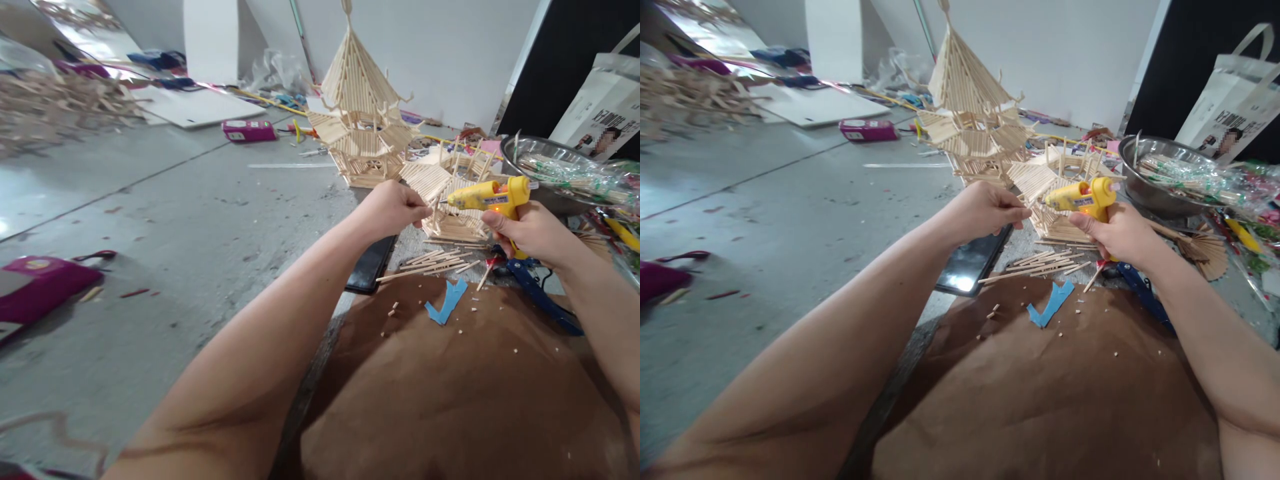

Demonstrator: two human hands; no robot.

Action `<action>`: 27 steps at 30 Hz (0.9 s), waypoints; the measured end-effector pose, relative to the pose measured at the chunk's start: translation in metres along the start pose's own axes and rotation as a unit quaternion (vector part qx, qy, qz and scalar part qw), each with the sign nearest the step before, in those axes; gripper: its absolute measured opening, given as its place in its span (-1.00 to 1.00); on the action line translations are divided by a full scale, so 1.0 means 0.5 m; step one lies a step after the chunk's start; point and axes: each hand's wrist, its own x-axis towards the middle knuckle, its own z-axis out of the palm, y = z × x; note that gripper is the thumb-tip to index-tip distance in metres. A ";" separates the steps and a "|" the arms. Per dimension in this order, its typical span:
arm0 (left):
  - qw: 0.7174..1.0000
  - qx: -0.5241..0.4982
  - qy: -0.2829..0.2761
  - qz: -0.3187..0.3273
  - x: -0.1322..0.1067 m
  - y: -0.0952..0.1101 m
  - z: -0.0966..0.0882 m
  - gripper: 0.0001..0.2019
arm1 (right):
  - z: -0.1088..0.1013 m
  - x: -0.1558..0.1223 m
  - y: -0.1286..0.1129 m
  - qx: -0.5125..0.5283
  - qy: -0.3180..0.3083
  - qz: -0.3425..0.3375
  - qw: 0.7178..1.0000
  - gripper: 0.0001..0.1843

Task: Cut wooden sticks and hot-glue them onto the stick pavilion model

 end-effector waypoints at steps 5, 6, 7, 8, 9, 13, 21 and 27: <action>1.000 0.009 -0.002 -0.004 -0.001 0.004 0.001 -0.78 | 0.002 0.001 -0.008 0.006 0.010 0.020 1.000 -0.60; 1.000 0.011 -0.002 -0.006 -0.002 0.005 0.000 -0.77 | 0.003 0.001 -0.010 0.005 0.010 0.022 1.000 -0.60; 1.000 0.013 -0.002 -0.007 -0.002 0.005 0.000 -0.77 | 0.003 0.001 -0.011 0.004 0.010 0.023 1.000 -0.60; 1.000 0.014 -0.002 -0.008 -0.002 0.006 0.000 -0.77 | 0.003 0.001 -0.011 0.002 0.009 0.023 1.000 -0.59; 1.000 0.013 -0.002 -0.007 -0.002 0.006 0.000 -0.77 | 0.003 0.001 -0.011 0.002 0.010 0.022 1.000 -0.58; 1.000 0.005 -0.003 -0.007 -0.002 0.006 -0.001 -0.77 | 0.003 0.004 -0.005 0.013 0.018 0.017 1.000 -0.56; 1.000 -0.003 -0.002 -0.006 -0.002 0.003 -0.001 -0.78 | 0.001 0.006 0.001 -0.003 0.011 0.002 1.000 -0.55; 1.000 -0.003 0.004 -0.002 0.000 0.001 0.002 -0.78 | -0.002 0.000 0.008 -0.052 -0.004 -0.020 0.998 -0.53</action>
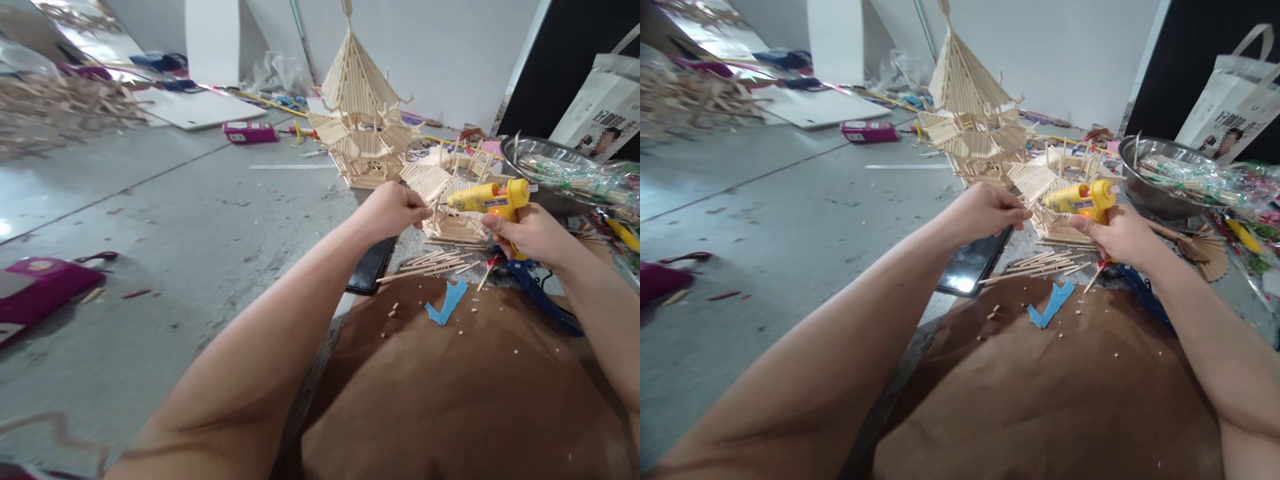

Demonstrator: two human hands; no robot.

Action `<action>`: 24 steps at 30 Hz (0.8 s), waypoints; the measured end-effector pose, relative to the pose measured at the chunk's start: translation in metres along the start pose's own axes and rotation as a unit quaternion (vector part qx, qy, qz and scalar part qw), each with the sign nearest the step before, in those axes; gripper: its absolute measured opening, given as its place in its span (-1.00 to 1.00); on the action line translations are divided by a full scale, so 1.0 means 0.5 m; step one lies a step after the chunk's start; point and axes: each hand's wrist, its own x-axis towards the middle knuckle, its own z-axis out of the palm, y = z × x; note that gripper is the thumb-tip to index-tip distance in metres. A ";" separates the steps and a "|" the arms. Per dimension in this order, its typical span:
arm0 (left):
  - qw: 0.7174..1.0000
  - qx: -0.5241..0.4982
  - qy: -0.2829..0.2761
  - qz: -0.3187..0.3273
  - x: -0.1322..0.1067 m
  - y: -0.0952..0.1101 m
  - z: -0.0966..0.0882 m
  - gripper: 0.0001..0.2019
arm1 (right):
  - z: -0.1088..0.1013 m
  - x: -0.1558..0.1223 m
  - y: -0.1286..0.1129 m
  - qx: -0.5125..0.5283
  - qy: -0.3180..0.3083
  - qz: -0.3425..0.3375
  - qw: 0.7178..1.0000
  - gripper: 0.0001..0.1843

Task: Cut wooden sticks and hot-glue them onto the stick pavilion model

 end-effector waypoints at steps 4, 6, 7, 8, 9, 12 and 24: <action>1.000 0.005 0.002 -0.004 0.000 0.002 0.000 -0.78 | -0.001 0.000 0.003 -0.021 -0.001 0.006 1.000 -0.53; 1.000 0.005 -0.002 -0.007 -0.001 0.003 -0.001 -0.78 | -0.001 0.001 0.002 -0.018 0.001 0.006 1.000 -0.53; 1.000 0.005 -0.002 -0.008 -0.001 0.003 -0.001 -0.78 | -0.001 0.001 0.001 -0.014 0.001 0.005 1.000 -0.53; 1.000 0.005 -0.002 -0.008 -0.001 0.004 -0.001 -0.78 | -0.001 0.002 0.000 -0.009 0.001 0.004 1.000 -0.53; 1.000 0.006 -0.001 -0.008 -0.002 0.004 -0.001 -0.78 | -0.001 0.003 -0.001 -0.004 0.002 0.004 1.000 -0.53; 1.000 0.009 -0.001 -0.005 -0.003 0.005 -0.001 -0.78 | 0.001 0.005 -0.005 0.019 0.008 0.004 1.000 -0.55; 0.998 -0.046 -0.007 -0.040 0.002 0.001 0.021 -0.77 | -0.003 -0.006 0.018 0.164 0.070 0.023 0.984 -0.62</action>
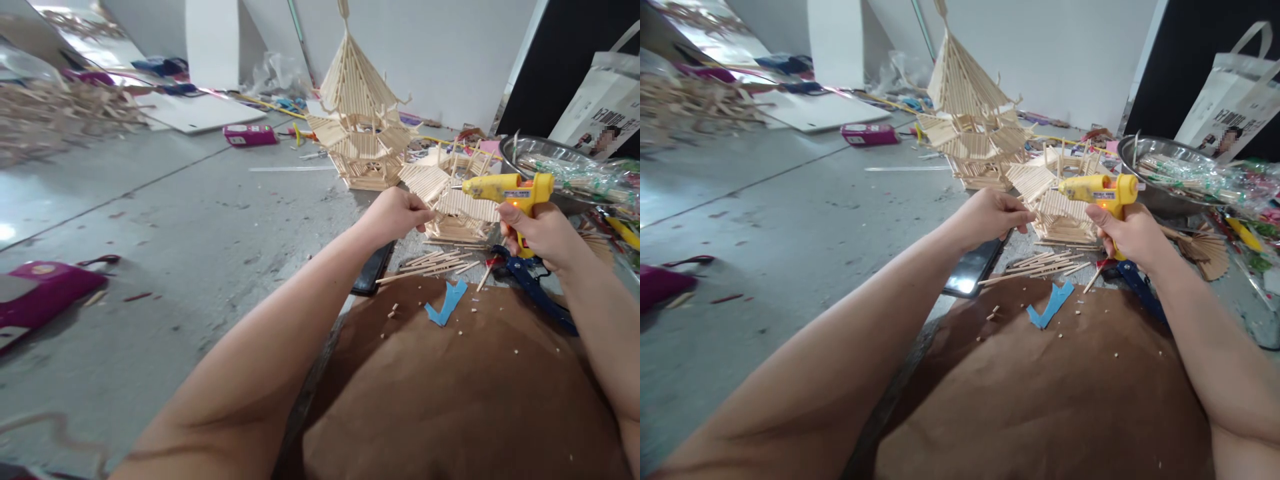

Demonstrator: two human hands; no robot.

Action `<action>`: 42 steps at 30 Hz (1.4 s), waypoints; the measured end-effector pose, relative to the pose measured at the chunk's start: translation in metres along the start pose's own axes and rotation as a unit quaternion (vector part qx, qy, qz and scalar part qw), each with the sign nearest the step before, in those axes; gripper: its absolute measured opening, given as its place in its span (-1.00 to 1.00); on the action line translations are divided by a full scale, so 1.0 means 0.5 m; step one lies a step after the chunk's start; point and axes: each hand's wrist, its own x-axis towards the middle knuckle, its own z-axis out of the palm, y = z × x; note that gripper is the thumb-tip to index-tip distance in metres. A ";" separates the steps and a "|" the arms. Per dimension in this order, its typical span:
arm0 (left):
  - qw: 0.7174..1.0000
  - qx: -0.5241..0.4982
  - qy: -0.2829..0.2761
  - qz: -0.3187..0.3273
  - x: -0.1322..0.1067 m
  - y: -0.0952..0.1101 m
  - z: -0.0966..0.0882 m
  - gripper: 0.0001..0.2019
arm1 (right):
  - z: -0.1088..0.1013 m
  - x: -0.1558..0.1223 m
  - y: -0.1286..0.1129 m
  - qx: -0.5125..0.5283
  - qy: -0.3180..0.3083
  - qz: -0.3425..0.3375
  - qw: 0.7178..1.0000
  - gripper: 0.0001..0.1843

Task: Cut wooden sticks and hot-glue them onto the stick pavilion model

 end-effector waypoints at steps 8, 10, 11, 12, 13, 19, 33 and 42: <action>0.995 -0.094 0.003 -0.033 0.008 -0.013 0.020 -0.78 | 0.006 -0.016 0.014 0.046 -0.016 0.018 0.999 -0.61; 0.994 -0.100 0.004 -0.030 0.011 -0.015 0.022 -0.78 | 0.009 -0.017 0.014 0.058 -0.015 0.024 0.998 -0.62; 0.994 -0.102 0.005 -0.030 0.012 -0.015 0.023 -0.78 | 0.011 -0.017 0.015 0.064 -0.011 0.024 0.998 -0.62; 0.994 -0.104 0.005 -0.030 0.012 -0.015 0.023 -0.78 | 0.013 -0.017 0.016 0.069 -0.007 0.023 0.997 -0.62; 0.994 -0.106 0.006 -0.030 0.013 -0.015 0.024 -0.78 | 0.014 -0.016 0.017 0.070 -0.005 0.022 0.997 -0.60; 0.991 -0.127 0.013 -0.037 0.013 -0.009 0.025 -0.80 | 0.021 -0.009 0.025 0.056 -0.012 0.024 0.998 -0.53; 0.988 -0.145 0.015 -0.049 0.017 -0.004 0.028 -0.80 | 0.037 0.003 0.048 0.017 -0.015 -0.002 1.000 -0.55; 0.985 -0.159 0.023 -0.058 0.018 -0.003 0.031 -0.79 | 0.039 0.011 0.066 -0.016 -0.013 -0.025 0.999 -0.55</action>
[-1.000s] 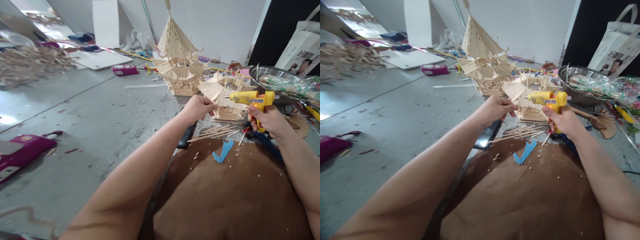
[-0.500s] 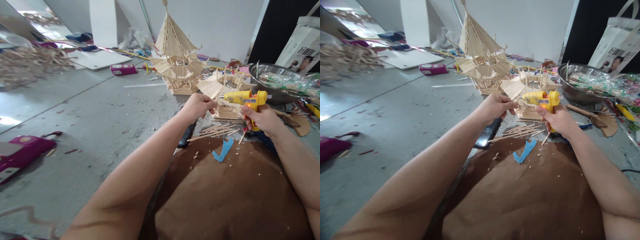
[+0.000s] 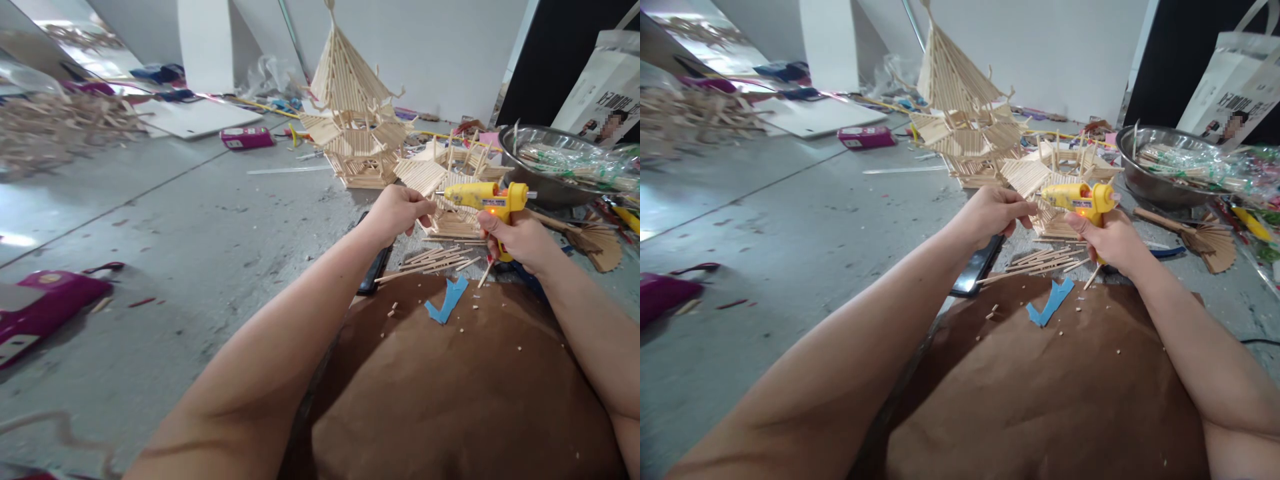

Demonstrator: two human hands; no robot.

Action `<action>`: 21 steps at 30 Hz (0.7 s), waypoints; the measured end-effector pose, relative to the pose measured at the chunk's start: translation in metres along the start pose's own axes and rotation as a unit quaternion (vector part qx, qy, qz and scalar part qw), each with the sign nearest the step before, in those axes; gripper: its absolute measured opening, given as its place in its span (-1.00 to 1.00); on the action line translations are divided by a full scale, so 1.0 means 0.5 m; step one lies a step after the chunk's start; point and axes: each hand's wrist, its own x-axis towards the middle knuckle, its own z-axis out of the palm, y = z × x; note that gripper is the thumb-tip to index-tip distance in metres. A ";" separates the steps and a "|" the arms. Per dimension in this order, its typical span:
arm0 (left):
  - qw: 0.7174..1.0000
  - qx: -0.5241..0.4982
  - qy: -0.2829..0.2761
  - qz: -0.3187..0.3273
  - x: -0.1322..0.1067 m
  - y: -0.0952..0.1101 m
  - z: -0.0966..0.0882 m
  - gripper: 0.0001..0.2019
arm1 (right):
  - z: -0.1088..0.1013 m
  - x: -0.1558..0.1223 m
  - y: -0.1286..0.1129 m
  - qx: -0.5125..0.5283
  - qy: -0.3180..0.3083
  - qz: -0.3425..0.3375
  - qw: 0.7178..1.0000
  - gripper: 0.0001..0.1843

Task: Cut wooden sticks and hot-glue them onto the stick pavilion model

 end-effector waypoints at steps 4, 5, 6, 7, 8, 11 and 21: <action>1.000 -0.001 -0.006 0.001 0.001 -0.004 0.000 -0.79 | 0.002 -0.001 -0.003 -0.004 0.002 0.001 1.000 -0.55; 1.000 -0.001 -0.009 0.000 0.001 -0.003 0.000 -0.79 | 0.003 -0.002 -0.005 -0.003 0.004 0.001 1.000 -0.54; 1.000 -0.001 -0.010 -0.003 0.001 -0.002 0.000 -0.79 | 0.004 -0.003 -0.007 -0.003 0.008 0.001 1.000 -0.54; 1.000 -0.001 -0.010 -0.006 0.000 -0.001 0.000 -0.79 | 0.005 -0.004 -0.009 -0.003 0.010 0.002 1.000 -0.54; 1.000 -0.001 -0.011 -0.009 0.000 0.000 0.000 -0.80 | 0.005 -0.004 -0.011 -0.003 0.011 0.002 1.000 -0.53; 1.000 0.003 -0.014 -0.009 0.001 0.000 0.000 -0.81 | 0.006 -0.006 -0.015 -0.003 0.012 0.004 1.000 -0.53; 0.996 0.069 0.008 0.047 0.006 -0.018 -0.002 -0.76 | 0.002 -0.005 -0.005 0.005 -0.005 -0.003 1.000 -0.54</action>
